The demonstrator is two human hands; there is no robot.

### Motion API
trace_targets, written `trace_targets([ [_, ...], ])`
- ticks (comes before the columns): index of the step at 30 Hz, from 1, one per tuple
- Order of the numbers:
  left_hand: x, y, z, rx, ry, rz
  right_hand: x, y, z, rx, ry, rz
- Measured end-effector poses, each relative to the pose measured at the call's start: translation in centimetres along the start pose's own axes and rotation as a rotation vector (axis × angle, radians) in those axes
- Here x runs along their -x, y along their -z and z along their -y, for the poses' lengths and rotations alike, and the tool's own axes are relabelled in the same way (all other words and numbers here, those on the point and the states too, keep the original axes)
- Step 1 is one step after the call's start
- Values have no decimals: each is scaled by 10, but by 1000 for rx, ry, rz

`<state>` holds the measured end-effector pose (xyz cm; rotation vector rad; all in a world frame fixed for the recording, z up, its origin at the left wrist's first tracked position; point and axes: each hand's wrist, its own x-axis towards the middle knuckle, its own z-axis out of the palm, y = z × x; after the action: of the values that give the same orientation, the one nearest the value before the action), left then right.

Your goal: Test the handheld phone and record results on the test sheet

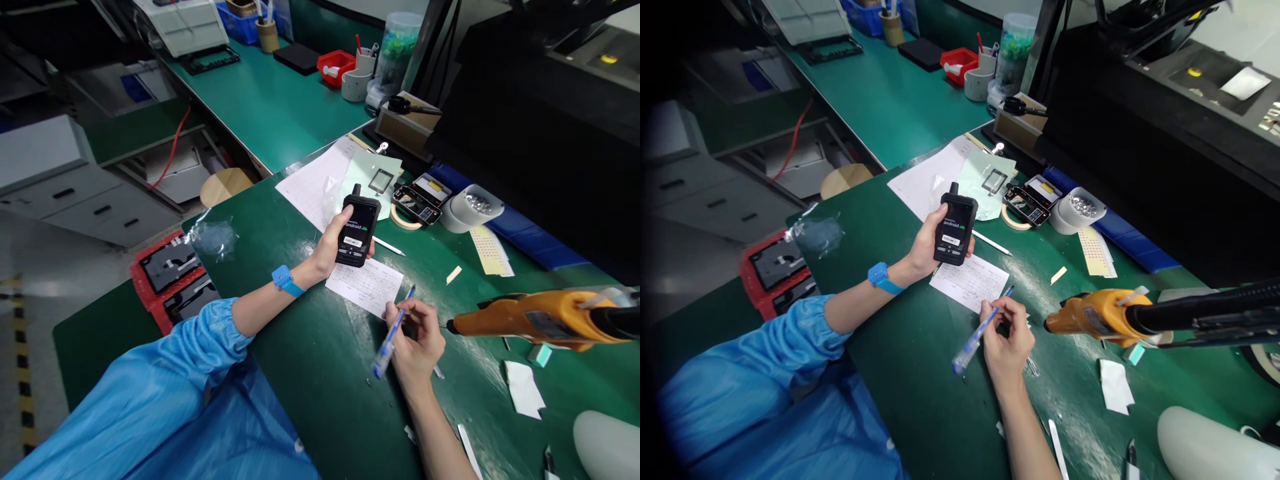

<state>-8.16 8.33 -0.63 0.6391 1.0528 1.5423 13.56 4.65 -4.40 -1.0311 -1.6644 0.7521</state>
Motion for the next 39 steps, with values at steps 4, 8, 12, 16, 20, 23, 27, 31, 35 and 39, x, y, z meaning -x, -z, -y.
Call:
trace_targets([
  [4,0,1,1,-8,3,8,-1,2,0,32,38,-43],
  [8,-1,0,2,1,-4,21,2,-1,-5,-28,-39,21],
  [12,-1,-2,2,18,-13,5,5,-3,-8,-41,-80,91],
  [16,0,-2,0,37,7,-3,4,-3,-6,-51,-66,73],
  [20,-1,1,0,-5,9,4,0,-1,-3,-51,-66,55],
  [23,-1,3,1,-37,-7,32,-3,0,-1,5,-46,34],
  [27,-1,1,1,-36,-9,31,-4,0,-2,23,-57,-14],
  [31,0,-1,0,-28,5,14,-2,0,-3,14,-105,-8],
  [35,0,-2,-2,-19,7,7,-1,2,-3,23,-96,38],
  [39,0,-1,-2,-10,-4,2,-1,3,-3,41,-74,28],
])
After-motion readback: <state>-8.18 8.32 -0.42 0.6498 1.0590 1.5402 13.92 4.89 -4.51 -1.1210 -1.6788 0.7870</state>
